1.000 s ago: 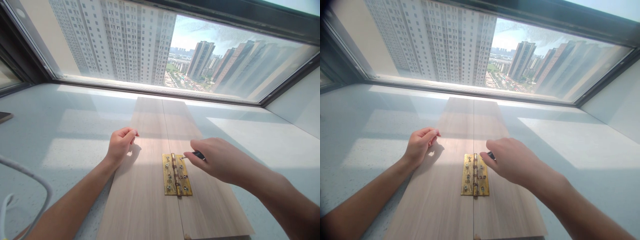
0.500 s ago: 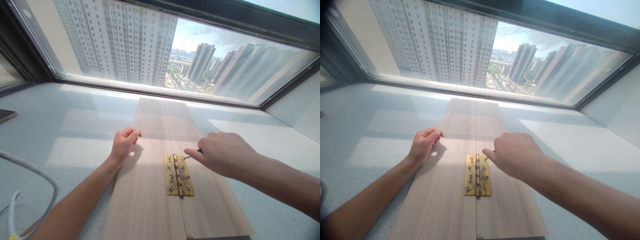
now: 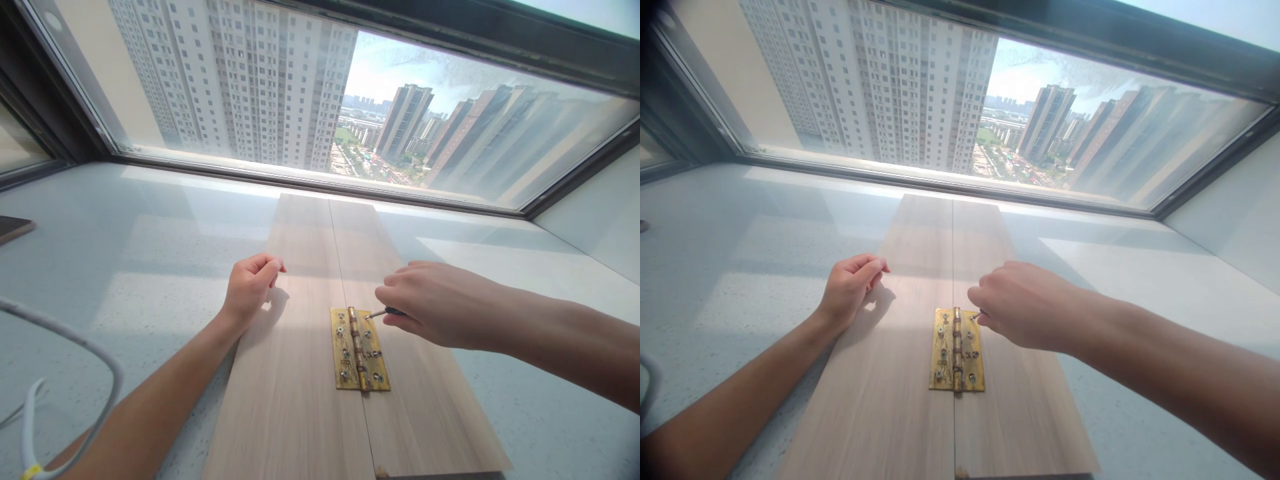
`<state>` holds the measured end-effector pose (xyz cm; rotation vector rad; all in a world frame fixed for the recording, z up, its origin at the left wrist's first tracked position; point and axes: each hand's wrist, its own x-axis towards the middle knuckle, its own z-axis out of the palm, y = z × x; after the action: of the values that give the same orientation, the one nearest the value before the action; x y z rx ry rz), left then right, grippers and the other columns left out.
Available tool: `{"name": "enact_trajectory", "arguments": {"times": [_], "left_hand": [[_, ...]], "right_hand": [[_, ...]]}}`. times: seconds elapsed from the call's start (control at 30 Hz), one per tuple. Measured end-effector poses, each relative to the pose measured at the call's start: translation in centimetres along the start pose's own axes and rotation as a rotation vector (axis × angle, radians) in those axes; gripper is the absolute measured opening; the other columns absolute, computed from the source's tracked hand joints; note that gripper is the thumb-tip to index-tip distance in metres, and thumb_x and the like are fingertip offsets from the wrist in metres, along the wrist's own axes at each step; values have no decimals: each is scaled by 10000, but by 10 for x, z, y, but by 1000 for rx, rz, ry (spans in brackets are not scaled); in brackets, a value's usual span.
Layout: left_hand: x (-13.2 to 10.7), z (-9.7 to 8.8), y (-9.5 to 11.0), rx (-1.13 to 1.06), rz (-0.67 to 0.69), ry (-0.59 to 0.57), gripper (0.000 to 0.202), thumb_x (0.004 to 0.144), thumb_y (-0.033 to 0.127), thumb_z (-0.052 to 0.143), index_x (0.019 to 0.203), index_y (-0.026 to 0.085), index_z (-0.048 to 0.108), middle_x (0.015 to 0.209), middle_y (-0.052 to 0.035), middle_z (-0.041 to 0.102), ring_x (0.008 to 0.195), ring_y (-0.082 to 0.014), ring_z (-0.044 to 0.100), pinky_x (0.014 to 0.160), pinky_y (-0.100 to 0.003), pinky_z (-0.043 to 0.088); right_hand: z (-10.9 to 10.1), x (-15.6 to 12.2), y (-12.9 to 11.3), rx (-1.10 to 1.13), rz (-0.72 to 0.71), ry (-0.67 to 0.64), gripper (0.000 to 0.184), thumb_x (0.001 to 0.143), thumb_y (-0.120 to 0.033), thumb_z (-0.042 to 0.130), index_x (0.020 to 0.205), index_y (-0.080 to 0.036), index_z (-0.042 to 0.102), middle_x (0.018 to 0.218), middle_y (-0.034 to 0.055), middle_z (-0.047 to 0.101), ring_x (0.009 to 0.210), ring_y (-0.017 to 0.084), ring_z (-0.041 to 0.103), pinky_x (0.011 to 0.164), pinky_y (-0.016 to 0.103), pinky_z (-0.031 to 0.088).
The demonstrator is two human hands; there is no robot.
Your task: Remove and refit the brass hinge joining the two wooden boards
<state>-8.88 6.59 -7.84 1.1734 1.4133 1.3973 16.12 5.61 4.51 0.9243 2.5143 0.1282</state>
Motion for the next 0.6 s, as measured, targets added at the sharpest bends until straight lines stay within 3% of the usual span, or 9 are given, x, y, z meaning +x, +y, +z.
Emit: {"name": "enact_trajectory", "arguments": {"times": [0.07,0.13,0.27,0.33,0.47,0.6], "left_hand": [[0,0,0,1,6,-3,228,774,291,571,597,150,599,441,68,349,438,-52,286,422,-201,219],[0,0,-1,0,5,-5,224,772,291,572,599,151,601,441,69,349,436,-54,285,419,-203,218],[1,1,-1,-1,0,-6,220,767,299,575,603,155,604,437,70,340,431,-61,278,414,-208,218],[1,0,0,7,9,-6,223,764,302,574,598,156,603,436,69,342,431,-65,283,416,-210,225],[0,0,0,22,23,-2,222,761,301,572,594,158,603,436,67,345,435,-70,287,421,-213,229],[-1,0,0,25,32,-12,224,769,293,568,593,159,602,442,65,352,448,-71,298,435,-212,242]], "right_hand": [[0,-1,1,-54,-86,43,201,872,-283,512,691,-198,524,656,19,592,581,165,525,580,298,273],[0,-1,-1,-20,-39,58,221,873,-321,514,689,-198,531,646,21,592,552,154,510,558,288,255],[1,0,-10,281,317,19,489,834,-634,432,613,-203,495,569,25,553,485,143,452,471,269,231],[3,3,-15,387,457,-5,574,830,-697,341,546,-206,428,509,21,506,450,137,411,447,273,234],[5,8,-20,415,583,-17,575,850,-660,301,501,-204,332,451,3,417,417,125,340,441,284,218],[3,5,-19,507,490,-16,479,857,-519,391,511,-198,306,464,-23,340,439,105,284,454,285,226]]}}
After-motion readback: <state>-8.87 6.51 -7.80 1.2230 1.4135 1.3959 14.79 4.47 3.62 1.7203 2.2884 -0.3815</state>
